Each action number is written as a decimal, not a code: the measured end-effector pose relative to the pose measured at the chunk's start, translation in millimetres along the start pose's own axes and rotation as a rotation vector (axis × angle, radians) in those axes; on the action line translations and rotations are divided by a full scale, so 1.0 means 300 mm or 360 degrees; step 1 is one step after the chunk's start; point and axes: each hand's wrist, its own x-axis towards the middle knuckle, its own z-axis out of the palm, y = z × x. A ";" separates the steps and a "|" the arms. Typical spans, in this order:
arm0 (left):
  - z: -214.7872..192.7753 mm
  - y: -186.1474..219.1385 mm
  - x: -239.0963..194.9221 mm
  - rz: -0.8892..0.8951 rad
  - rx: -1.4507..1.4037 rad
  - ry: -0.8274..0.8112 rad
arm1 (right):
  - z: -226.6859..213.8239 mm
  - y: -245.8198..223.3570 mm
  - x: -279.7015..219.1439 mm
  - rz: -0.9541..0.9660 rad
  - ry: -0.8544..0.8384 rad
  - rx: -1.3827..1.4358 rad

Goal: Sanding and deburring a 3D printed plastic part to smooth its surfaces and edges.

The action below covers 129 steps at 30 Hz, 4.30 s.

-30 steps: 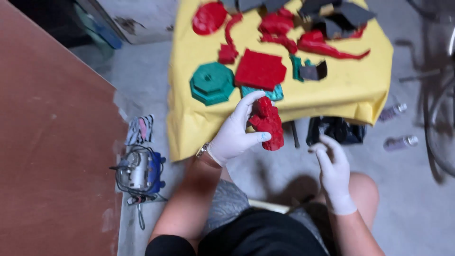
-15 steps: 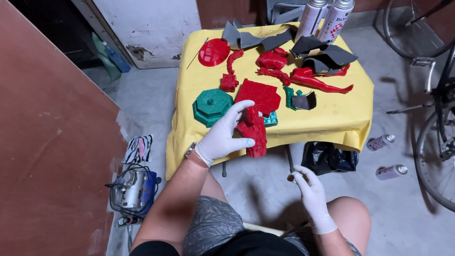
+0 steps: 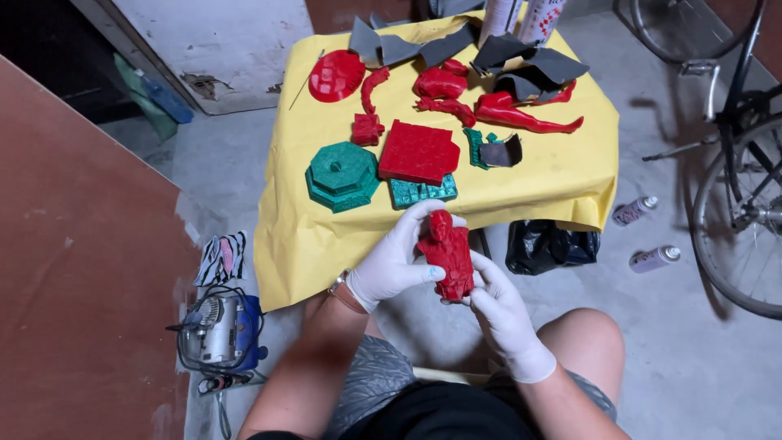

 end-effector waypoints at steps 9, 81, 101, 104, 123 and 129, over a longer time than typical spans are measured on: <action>-0.042 -0.047 -0.018 0.0094 -0.0025 0.0173 | 0.020 -0.012 -0.002 -0.0071 0.0240 -0.0310; 0.178 0.161 -0.113 0.1225 0.1535 0.0391 | -0.030 -0.107 -0.028 -0.1381 0.0080 -0.1068; 0.062 0.086 -0.119 -0.0162 0.1328 0.0252 | -0.059 0.118 -0.032 -0.0099 0.0162 -0.0554; 0.055 0.093 -0.118 -0.0157 0.1425 0.0241 | -0.044 0.104 -0.025 -0.0072 0.0111 -0.0585; 0.087 0.198 -0.055 -0.0339 0.1414 -0.0273 | -0.052 -0.057 0.051 -0.0342 -0.0284 -0.1474; 0.035 0.062 -0.087 -0.0345 0.1323 -0.0232 | -0.071 -0.036 0.048 -0.0458 -0.0280 -0.1541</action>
